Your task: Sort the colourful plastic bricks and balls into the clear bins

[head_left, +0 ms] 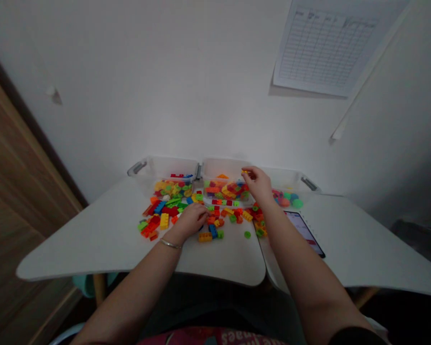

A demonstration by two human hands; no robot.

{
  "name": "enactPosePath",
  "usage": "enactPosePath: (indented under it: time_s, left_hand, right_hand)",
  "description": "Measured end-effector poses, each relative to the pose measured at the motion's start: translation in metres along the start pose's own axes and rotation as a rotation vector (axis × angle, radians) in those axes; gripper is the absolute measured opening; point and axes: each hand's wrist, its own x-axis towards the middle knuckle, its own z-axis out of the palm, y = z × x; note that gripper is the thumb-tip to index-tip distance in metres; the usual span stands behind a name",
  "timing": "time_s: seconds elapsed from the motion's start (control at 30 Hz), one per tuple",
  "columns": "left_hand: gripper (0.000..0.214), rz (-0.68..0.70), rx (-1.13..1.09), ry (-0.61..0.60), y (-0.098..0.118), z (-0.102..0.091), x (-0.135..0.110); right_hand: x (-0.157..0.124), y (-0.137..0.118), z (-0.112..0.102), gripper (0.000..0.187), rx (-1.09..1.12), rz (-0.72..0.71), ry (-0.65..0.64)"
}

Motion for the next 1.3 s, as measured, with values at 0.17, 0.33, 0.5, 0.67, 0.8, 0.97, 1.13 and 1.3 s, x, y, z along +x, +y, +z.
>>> enactPosePath:
  time_s: [0.17, 0.33, 0.5, 0.67, 0.8, 0.97, 1.13, 1.3]
  left_hand:
    - [0.021, -0.01, -0.003, -0.003, 0.001, -0.001, 0.0]
    - [0.021, -0.016, -0.007, -0.009, 0.003, -0.002, 0.001]
    - [0.02, -0.015, -0.008, -0.011, 0.003, -0.002, 0.001]
    - [0.02, -0.014, -0.003, -0.005, 0.003, -0.002, 0.001]
    - [0.02, -0.012, 0.001, -0.004, 0.002, -0.002, 0.0]
    - [0.02, -0.007, 0.003, -0.002, 0.001, -0.001, 0.0]
    - [0.02, -0.012, 0.009, 0.002, -0.001, 0.001, 0.0]
    - [0.021, -0.008, 0.014, -0.004, 0.003, 0.0, 0.0]
  right_hand:
    - [0.012, -0.004, 0.014, 0.021, -0.258, 0.0, -0.205]
    - [0.009, -0.004, 0.015, 0.027, -0.451, -0.065, -0.294]
    - [0.003, -0.003, 0.013, 0.034, -0.464, -0.085, -0.285]
    - [0.001, -0.005, 0.009, 0.041, -0.425, -0.014, -0.302]
    - [-0.002, -0.005, 0.006, 0.04, -0.39, -0.024, -0.306]
    - [-0.007, -0.007, -0.004, 0.04, -0.239, -0.052, -0.159]
    - [-0.024, -0.016, -0.021, 0.035, -0.034, -0.039, 0.021]
    - [-0.062, -0.014, -0.026, 0.031, 0.01, -0.03, -0.017]
